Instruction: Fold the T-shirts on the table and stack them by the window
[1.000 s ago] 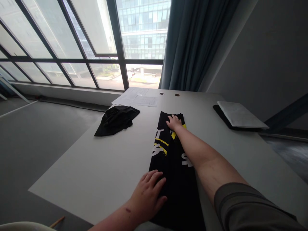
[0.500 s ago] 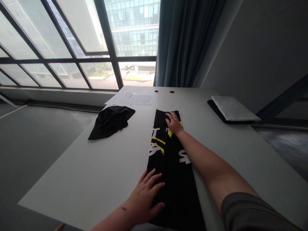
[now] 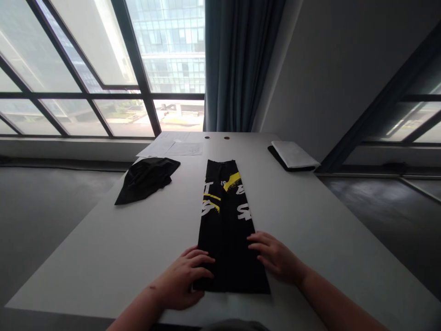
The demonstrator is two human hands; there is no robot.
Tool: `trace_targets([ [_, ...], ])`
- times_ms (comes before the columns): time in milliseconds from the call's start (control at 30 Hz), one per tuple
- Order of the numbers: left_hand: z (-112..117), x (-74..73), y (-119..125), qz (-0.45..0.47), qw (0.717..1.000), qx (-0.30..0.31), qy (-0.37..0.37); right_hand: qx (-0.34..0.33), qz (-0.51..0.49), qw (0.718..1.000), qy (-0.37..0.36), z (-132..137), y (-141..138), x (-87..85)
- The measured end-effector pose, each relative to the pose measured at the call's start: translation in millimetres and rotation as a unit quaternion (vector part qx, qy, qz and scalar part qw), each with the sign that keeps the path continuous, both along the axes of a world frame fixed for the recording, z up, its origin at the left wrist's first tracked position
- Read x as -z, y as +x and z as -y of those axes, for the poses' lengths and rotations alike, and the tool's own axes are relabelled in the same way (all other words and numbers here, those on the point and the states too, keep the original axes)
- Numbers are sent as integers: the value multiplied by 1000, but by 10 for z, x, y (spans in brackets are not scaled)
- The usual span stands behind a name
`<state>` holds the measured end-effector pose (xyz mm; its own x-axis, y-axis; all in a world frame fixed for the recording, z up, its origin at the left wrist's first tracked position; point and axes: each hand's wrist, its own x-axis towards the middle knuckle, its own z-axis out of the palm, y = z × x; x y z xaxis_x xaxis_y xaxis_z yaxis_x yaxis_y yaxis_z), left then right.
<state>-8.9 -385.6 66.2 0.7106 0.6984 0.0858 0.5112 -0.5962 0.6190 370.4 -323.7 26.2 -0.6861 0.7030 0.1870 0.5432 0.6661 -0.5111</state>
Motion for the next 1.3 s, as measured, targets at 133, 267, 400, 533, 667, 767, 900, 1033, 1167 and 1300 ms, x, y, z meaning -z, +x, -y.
trace_targets([
  [133, 68, -17, -120, 20, 1000, -9, -21, -9, -7, 1000, -17, 524, 95, 55],
  [267, 53, 147, -200, 5, 999, -43, -20, 55, -30, 998, -12, 623, 158, 117],
  [400, -26, 286, -97, -34, 994, -101, 7, 93, 5, 996, -3, 463, 125, 184],
  [533, -154, 340, 58, -71, 968, -230, 73, 134, 35, 990, 20, 294, 19, 272],
  [667, -276, 375, 66, -77, 972, -197, 98, 171, 41, 983, 50, 244, -51, 287],
  [767, -304, 405, 21, -65, 982, -123, 127, 114, 37, 990, 68, 294, -61, 237],
  [900, -258, 458, 4, -50, 986, -17, 156, -10, 1, 996, 87, 379, -55, 187],
  [1033, -166, 485, 10, -10, 990, -8, 140, -44, -83, 994, 57, 447, -53, 171],
  [1167, -74, 386, 38, 22, 987, -112, 114, 52, -157, 986, -30, 522, -87, 76],
  [1300, -159, 185, 101, 47, 984, -157, 73, 130, -178, 968, -118, 415, -169, -91],
])
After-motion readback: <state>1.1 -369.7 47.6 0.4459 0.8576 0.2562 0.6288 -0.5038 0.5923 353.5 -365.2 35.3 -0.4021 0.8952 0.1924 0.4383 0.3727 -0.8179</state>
